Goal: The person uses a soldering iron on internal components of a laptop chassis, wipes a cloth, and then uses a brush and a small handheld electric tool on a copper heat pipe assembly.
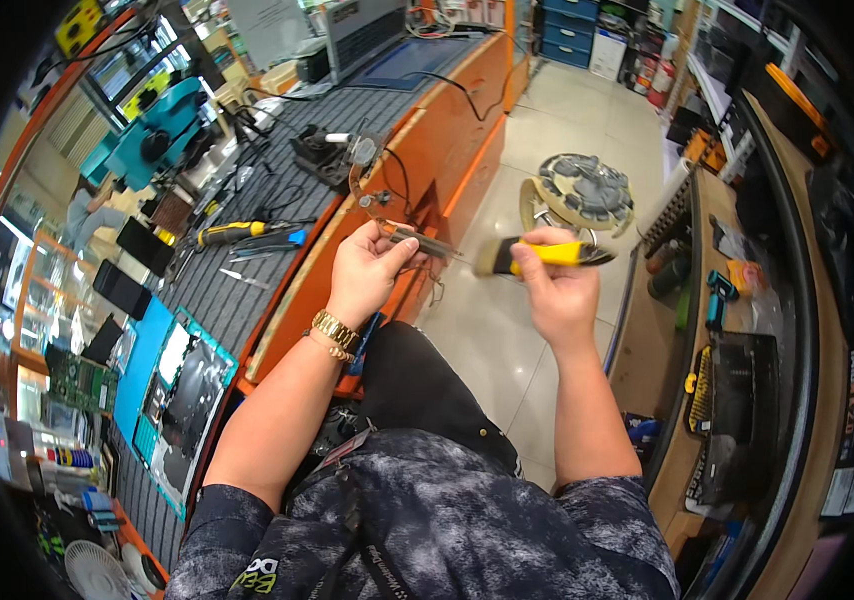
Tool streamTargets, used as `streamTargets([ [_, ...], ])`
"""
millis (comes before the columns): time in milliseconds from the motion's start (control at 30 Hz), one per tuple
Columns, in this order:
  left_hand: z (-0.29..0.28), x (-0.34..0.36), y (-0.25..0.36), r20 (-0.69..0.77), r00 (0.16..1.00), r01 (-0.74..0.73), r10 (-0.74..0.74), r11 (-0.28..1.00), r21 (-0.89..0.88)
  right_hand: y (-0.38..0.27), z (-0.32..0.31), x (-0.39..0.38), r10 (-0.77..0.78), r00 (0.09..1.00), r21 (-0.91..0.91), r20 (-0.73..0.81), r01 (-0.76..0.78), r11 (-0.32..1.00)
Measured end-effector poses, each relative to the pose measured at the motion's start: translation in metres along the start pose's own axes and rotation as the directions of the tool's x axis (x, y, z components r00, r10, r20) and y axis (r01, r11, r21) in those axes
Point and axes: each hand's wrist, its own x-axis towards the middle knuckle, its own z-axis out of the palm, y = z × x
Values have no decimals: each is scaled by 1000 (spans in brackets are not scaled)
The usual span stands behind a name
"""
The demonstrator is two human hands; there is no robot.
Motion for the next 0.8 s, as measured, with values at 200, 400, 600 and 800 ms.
streamTargets([
  [200,27,18,-25,39,999,-40,37,995,88,-43,-14,-6,-61,928,-325,367,189,927],
  [400,44,26,-34,125,992,-55,32,982,183,2,-23,55,-129,917,-323,377,261,910],
  [600,51,29,-26,167,984,-107,61,953,282,-1,-26,58,2,939,-264,344,95,960],
  [800,45,30,-36,155,986,-91,68,984,151,-20,-43,59,122,927,-260,356,-27,965],
])
